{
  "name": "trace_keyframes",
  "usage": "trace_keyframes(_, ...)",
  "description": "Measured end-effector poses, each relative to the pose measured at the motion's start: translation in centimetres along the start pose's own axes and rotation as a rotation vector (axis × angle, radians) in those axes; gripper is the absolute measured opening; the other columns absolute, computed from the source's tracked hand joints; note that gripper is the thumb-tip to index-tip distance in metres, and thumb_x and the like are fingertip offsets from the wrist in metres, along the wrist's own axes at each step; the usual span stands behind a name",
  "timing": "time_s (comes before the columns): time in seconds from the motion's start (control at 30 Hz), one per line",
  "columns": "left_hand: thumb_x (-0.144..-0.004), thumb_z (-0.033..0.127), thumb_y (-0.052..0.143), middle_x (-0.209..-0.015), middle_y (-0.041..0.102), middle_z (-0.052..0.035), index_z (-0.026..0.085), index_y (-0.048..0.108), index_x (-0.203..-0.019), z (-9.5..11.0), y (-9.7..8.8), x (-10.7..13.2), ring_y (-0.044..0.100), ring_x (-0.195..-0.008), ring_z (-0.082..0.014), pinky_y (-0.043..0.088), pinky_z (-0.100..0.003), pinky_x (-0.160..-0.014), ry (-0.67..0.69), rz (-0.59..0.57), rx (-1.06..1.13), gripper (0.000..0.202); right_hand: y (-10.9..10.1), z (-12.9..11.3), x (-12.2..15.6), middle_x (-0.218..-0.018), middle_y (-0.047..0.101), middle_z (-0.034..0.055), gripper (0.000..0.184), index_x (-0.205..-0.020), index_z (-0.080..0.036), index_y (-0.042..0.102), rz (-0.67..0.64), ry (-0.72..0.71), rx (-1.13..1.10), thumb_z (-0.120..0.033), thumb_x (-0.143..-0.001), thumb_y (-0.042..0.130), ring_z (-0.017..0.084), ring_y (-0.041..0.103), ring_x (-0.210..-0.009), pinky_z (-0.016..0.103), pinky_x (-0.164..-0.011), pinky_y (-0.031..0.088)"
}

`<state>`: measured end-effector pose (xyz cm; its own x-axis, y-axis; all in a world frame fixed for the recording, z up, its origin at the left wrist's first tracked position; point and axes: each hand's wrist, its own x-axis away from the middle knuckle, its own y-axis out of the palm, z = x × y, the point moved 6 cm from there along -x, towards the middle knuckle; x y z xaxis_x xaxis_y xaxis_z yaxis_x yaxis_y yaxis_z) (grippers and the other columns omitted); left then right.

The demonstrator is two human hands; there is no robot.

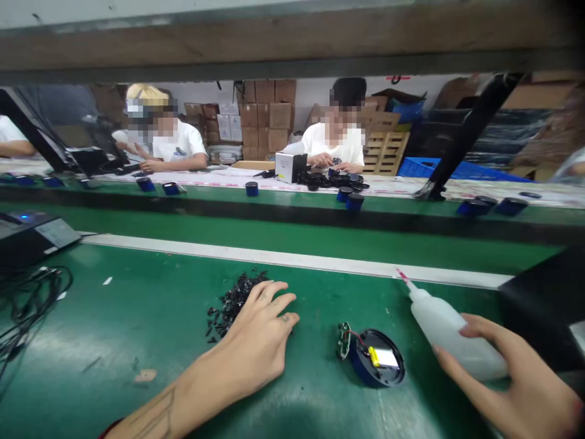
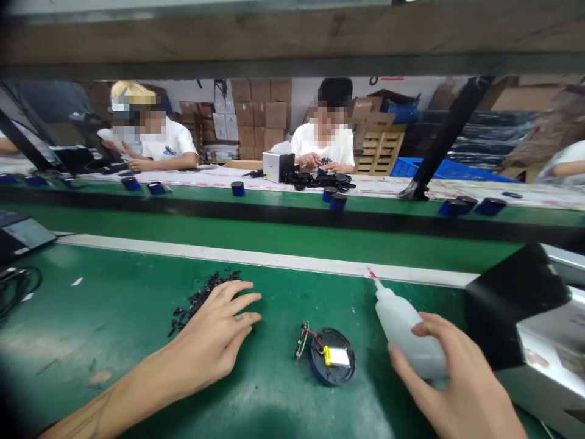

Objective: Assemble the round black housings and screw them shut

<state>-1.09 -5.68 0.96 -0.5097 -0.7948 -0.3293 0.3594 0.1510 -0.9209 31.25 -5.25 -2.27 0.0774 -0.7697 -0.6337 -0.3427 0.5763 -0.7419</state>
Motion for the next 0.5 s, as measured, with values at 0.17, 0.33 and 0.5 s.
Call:
trace_keyframes(0.17,-0.079,0.006,0.055,-0.134,0.059,-0.0159,0.014,0.069,-0.109,-0.1,0.9,0.3,0.034,-0.140,-0.0362,0.014,-0.062,-0.118,0.124,-0.097,-0.197,0.034,-1.0,-8.7,-4.8,-0.113,0.064,0.0153,0.038,-0.087,-0.020,0.069,-0.023,-0.218,-0.096,-0.055,-0.087,0.055,0.037,0.053,-0.118,0.056,-0.097,0.044)
trace_keyframes(0.33,-0.084,0.009,0.053,-0.122,0.067,-0.0163,0.012,0.070,-0.095,0.3,1.7,0.4,0.044,-0.132,-0.0392,0.017,-0.069,-0.113,0.231,-0.066,-0.292,0.020,4.3,-13.6,-6.7,-0.124,0.062,0.0170,0.021,-0.056,-0.020,0.067,-0.662,0.010,-0.276,-0.034,-0.071,0.073,0.042,0.035,-0.134,0.063,-0.109,0.021)
trace_keyframes(0.5,-0.094,0.012,0.048,-0.096,0.072,-0.0070,0.015,0.065,-0.086,0.3,0.9,0.4,0.057,-0.113,-0.0296,0.031,-0.060,-0.105,0.132,0.039,-0.065,0.019,3.7,-12.3,-6.8,-0.125,0.062,0.0055,0.025,-0.067,-0.024,0.065,-0.721,0.104,-0.554,-0.044,-0.081,0.060,0.028,0.054,-0.121,0.046,-0.102,0.041)
